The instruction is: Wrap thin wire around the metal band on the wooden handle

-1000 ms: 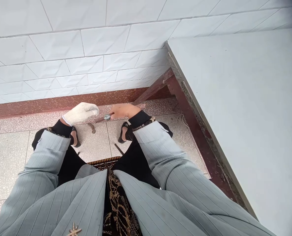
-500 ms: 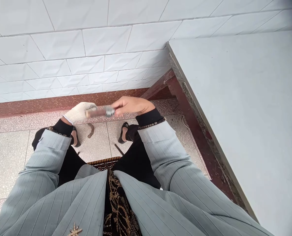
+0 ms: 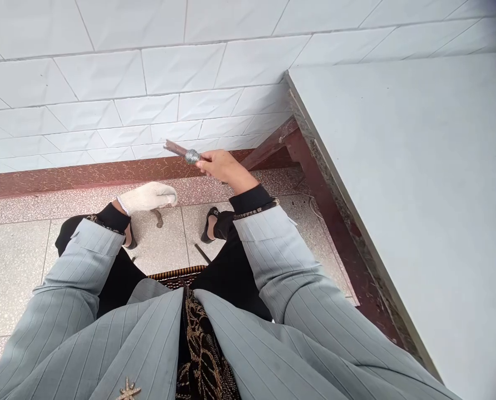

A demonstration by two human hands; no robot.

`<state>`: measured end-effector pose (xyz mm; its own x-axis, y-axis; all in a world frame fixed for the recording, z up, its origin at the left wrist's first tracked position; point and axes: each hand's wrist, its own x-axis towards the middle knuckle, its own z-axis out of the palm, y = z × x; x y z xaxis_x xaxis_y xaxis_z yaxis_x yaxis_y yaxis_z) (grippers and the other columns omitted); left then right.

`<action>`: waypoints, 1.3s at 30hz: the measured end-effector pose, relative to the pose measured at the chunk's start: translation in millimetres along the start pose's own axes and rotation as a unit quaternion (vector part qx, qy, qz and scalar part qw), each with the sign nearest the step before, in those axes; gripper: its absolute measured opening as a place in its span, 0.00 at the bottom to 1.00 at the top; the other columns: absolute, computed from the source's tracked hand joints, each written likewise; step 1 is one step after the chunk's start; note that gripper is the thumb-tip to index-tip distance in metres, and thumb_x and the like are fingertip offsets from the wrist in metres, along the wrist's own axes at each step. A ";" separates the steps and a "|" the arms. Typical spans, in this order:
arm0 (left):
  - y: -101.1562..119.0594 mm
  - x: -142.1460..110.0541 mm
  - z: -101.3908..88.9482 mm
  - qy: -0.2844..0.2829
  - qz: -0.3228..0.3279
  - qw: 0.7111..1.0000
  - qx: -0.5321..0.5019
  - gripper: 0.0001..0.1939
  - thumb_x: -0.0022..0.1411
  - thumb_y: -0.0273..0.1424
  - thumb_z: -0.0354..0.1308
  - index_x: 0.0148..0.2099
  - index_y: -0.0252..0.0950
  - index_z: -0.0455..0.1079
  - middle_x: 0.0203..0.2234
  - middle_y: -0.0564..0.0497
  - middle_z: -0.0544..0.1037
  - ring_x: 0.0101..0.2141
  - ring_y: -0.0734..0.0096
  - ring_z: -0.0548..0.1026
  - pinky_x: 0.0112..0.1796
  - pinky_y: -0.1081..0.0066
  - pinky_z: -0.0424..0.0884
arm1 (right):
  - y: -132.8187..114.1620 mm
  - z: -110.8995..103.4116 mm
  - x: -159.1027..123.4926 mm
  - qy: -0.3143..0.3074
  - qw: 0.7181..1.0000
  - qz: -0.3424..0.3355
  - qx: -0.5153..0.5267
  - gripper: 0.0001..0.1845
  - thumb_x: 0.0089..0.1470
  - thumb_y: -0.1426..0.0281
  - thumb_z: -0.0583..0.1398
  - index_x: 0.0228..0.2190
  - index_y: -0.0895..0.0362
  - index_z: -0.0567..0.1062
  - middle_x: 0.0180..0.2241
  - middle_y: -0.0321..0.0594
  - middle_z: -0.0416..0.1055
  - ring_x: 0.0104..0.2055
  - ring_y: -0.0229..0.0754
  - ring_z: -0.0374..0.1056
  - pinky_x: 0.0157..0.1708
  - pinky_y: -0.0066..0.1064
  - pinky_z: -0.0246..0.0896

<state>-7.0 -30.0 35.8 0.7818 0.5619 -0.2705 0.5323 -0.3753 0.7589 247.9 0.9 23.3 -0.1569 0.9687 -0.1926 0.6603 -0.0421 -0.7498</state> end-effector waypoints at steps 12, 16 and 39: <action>-5.0 -3.9 -5.1 0.045 -0.006 0.998 0.037 0.16 0.66 0.38 0.51 0.37 0.34 0.75 0.30 0.52 0.76 0.32 0.71 0.72 0.38 0.70 0.67 | -21.2 21.3 -14.2 -0.351 0.874 -0.082 -0.324 0.10 0.60 0.72 0.60 0.34 0.63 0.81 0.30 0.44 0.75 0.29 0.39 0.64 0.30 0.32 0.49; -7.8 -6.4 -10.4 0.073 -0.017 0.996 0.040 0.16 0.66 0.38 0.52 0.40 0.34 0.76 0.33 0.51 0.79 0.35 0.70 0.74 0.41 0.69 0.68 | -20.8 14.8 -17.6 -0.475 0.856 -0.098 -0.179 0.09 0.59 0.72 0.61 0.35 0.64 0.80 0.24 0.37 0.71 0.26 0.35 0.62 0.29 0.29 0.51; 5.0 -4.1 -2.4 0.003 0.035 0.998 -0.056 0.17 0.69 0.40 0.51 0.41 0.34 0.76 0.31 0.52 0.75 0.30 0.76 0.68 0.34 0.73 0.65 | 5.7 -16.2 -2.4 0.044 0.992 0.004 0.121 0.15 0.65 0.60 0.61 0.35 0.60 0.74 0.26 0.38 0.69 0.24 0.33 0.60 0.26 0.27 0.56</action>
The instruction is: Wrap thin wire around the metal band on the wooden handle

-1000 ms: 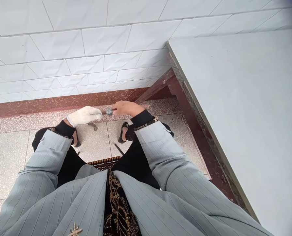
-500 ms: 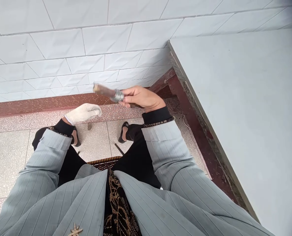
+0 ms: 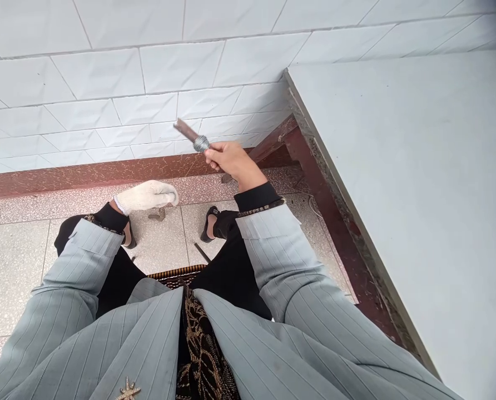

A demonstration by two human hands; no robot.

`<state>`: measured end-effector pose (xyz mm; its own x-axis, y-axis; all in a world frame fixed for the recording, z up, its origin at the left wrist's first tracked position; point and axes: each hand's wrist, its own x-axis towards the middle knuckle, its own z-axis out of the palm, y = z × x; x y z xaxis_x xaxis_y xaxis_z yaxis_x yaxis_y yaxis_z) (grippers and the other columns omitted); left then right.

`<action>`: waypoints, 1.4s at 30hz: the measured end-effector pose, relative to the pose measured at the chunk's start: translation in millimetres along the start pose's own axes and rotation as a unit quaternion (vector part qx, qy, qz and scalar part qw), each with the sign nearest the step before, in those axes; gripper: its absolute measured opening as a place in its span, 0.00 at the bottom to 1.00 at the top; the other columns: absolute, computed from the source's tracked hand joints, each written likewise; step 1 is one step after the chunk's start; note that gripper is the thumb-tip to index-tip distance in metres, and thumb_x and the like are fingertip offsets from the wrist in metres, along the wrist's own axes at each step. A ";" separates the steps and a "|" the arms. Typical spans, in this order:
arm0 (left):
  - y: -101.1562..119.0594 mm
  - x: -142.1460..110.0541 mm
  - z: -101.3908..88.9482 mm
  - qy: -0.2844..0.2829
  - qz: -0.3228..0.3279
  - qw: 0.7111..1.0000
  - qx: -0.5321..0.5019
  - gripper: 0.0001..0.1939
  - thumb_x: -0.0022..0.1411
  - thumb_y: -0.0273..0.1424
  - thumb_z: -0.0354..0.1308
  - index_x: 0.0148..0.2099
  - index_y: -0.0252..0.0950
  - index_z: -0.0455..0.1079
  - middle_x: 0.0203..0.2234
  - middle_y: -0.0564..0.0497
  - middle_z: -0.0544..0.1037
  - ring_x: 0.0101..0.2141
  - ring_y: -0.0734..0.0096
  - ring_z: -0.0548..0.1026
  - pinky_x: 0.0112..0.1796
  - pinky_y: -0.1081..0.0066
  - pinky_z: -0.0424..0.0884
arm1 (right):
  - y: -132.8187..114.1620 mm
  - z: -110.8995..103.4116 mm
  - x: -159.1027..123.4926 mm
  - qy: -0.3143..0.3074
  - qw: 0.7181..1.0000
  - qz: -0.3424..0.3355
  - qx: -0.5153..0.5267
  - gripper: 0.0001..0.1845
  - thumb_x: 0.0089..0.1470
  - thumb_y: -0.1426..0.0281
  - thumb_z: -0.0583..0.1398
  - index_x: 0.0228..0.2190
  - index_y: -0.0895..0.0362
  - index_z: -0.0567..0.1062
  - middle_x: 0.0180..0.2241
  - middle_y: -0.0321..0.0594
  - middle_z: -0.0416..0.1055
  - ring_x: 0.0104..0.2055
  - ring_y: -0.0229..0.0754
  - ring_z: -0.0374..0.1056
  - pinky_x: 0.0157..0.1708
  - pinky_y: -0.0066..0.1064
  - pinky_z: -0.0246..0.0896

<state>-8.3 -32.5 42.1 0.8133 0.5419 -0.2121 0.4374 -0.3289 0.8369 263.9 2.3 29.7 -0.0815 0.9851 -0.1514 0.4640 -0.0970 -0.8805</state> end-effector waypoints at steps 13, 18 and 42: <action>-6.6 -8.5 -12.8 0.137 -0.040 0.985 0.096 0.17 0.67 0.38 0.51 0.42 0.34 0.77 0.36 0.50 0.81 0.38 0.70 0.76 0.46 0.67 0.70 | -18.9 47.8 -18.1 -0.398 0.827 -0.070 -0.392 0.08 0.60 0.73 0.60 0.36 0.62 0.81 0.31 0.42 0.75 0.32 0.38 0.66 0.32 0.31 0.50; -8.7 -7.5 -18.6 0.186 -0.089 0.972 0.115 0.17 0.66 0.38 0.51 0.43 0.33 0.77 0.36 0.48 0.81 0.36 0.69 0.75 0.45 0.66 0.70 | -24.3 30.0 -22.2 -0.527 0.813 -0.090 -0.231 0.09 0.60 0.71 0.61 0.38 0.63 0.81 0.24 0.33 0.69 0.26 0.34 0.61 0.31 0.27 0.53; -3.3 0.8 -1.9 0.048 0.004 0.998 0.037 0.18 0.69 0.41 0.50 0.41 0.34 0.75 0.34 0.50 0.79 0.34 0.72 0.74 0.42 0.70 0.70 | -1.7 0.4 -1.3 -0.054 0.990 0.002 -0.130 0.08 0.60 0.69 0.60 0.34 0.61 0.77 0.24 0.36 0.68 0.25 0.34 0.59 0.29 0.29 0.53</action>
<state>-9.8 -29.5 40.2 0.7782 0.6092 -0.1525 0.4603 -0.3882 0.7984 262.9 1.1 31.2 -0.1654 0.9626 -0.2146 0.6754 -0.0480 -0.7359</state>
